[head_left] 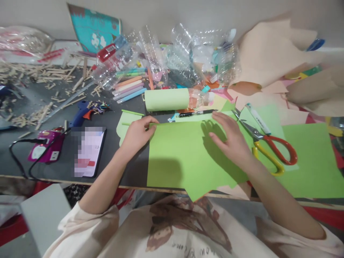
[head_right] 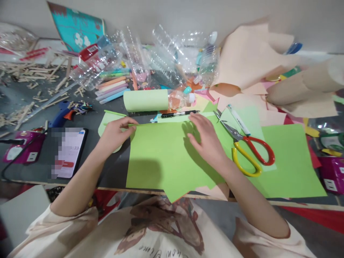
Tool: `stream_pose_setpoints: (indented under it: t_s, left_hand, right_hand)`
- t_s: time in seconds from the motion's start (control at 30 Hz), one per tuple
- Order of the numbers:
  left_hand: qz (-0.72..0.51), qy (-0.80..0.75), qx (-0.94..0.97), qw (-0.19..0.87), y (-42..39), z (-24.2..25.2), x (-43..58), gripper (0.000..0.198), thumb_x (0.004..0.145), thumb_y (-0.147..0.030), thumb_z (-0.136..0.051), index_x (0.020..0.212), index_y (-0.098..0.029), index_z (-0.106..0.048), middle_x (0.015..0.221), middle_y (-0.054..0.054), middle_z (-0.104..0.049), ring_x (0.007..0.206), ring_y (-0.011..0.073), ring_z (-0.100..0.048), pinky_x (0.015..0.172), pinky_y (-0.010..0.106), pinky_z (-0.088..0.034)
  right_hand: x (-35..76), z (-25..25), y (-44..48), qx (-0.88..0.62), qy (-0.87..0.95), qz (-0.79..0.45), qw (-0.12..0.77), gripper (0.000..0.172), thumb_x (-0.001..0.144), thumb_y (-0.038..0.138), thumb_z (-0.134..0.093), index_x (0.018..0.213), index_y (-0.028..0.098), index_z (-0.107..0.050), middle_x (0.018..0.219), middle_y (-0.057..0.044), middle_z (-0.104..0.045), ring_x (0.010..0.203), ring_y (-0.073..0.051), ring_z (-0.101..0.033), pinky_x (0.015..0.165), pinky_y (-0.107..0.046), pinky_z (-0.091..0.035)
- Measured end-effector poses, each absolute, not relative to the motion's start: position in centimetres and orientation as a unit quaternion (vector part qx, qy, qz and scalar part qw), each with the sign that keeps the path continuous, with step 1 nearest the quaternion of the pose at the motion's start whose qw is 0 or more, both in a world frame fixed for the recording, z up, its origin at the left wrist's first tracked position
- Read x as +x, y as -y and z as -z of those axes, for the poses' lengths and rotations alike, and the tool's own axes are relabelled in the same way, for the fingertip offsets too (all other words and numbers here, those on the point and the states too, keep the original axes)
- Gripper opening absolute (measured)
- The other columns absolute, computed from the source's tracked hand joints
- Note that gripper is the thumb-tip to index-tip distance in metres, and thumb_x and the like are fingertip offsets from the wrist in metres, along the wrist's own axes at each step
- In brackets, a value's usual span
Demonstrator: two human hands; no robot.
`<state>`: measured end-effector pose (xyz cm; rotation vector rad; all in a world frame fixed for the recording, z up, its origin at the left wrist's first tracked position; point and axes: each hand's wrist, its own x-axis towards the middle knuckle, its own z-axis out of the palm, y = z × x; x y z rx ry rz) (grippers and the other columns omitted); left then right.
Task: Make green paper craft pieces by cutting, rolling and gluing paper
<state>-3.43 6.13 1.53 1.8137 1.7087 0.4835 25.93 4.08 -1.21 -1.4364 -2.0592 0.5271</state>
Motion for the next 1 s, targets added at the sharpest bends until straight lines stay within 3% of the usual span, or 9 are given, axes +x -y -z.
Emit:
stream_pose_setpoints:
  t_s: [0.17, 0.37, 0.47, 0.57, 0.63, 0.8, 1.0]
  left_hand:
    - [-0.138, -0.601, 0.760, 0.204, -5.1, -1.2, -3.3, 0.032, 0.087, -0.023, -0.037, 0.100, -0.018, -0.066, 0.095, 0.009, -0.072, 0.087, 0.0237, -0.065, 0.080, 0.035, -0.049]
    - [-0.121, -0.536, 0.829, 0.105, -4.9, 0.1, -4.1, 0.035, 0.088, -0.013, -0.034, 0.095, -0.020, -0.067, 0.087, 0.009, -0.074, 0.086, 0.0239, -0.066, 0.097, 0.046, -0.046]
    - [-0.103, -0.536, 0.834, 0.073, -4.5, 0.3, -4.2, 0.038, 0.088, -0.011, -0.033, 0.104, -0.018, -0.067, 0.103, 0.011, -0.074, 0.098, 0.0245, -0.067, 0.105, 0.050, -0.040]
    - [-0.090, -0.538, 0.838, 0.031, -3.8, 0.4, -3.5, 0.042, 0.092, -0.015, -0.035, 0.125, -0.017, -0.060, 0.136, 0.015, -0.059, 0.125, 0.0274, -0.056, 0.112, 0.053, -0.031]
    - [-0.080, -0.533, 0.842, 0.010, -3.2, 0.7, -2.7, 0.045, 0.094, -0.018, -0.035, 0.136, -0.015, -0.051, 0.146, 0.016, -0.048, 0.134, 0.0284, -0.047, 0.115, 0.054, -0.028]
    - [-0.068, -0.471, 0.879, 0.006, -1.7, 1.6, -1.2, 0.048, 0.098, -0.025, -0.033, 0.144, -0.014, -0.042, 0.145, 0.015, -0.049, 0.138, 0.0264, -0.043, 0.117, 0.049, -0.027]
    - [-0.045, -0.479, 0.877, 0.016, 0.2, 1.8, -0.5, 0.063, 0.096, -0.048, -0.035, 0.146, -0.009, -0.038, 0.148, 0.018, -0.044, 0.138, 0.0314, -0.041, 0.116, 0.048, -0.030]
  right_hand:
    - [24.2, 2.4, -4.8, -0.461, 0.861, -0.143, 0.160, 0.057, 0.087, 0.015, -0.042, 0.144, 0.019, -0.035, 0.145, -0.015, -0.048, 0.140, -0.033, -0.036, 0.113, -0.062, -0.029]
    - [23.8, 2.8, -3.8, -0.458, 0.870, -0.093, 0.155, 0.058, 0.087, 0.009, -0.038, 0.144, 0.022, -0.035, 0.127, -0.014, -0.058, 0.129, -0.031, -0.049, 0.113, -0.063, -0.027]
    - [23.6, 3.1, -3.0, -0.458, 0.871, -0.061, 0.165, 0.056, 0.088, 0.005, -0.033, 0.140, 0.023, -0.040, 0.120, -0.013, -0.059, 0.124, -0.028, -0.052, 0.114, -0.062, -0.028]
    - [23.4, 3.6, -2.3, -0.449, 0.872, -0.059, 0.184, 0.053, 0.090, 0.003, -0.029, 0.137, 0.022, -0.045, 0.116, -0.013, -0.060, 0.119, -0.025, -0.056, 0.113, -0.059, -0.031]
    - [23.3, 3.8, -1.9, -0.445, 0.873, -0.068, 0.189, 0.052, 0.091, 0.003, -0.028, 0.137, 0.020, -0.046, 0.119, -0.014, -0.061, 0.121, -0.025, -0.055, 0.113, -0.058, -0.032]
    - [23.3, 3.9, -1.6, -0.433, 0.882, -0.074, 0.169, 0.053, 0.091, 0.003, -0.028, 0.139, 0.019, -0.046, 0.137, -0.014, -0.056, 0.133, -0.026, -0.046, 0.114, -0.059, -0.031]
    - [23.3, 3.4, -1.3, -0.436, 0.882, -0.069, 0.164, 0.041, 0.095, 0.019, -0.043, 0.135, 0.016, -0.052, 0.137, -0.015, -0.058, 0.133, -0.030, -0.047, 0.111, -0.056, -0.039]
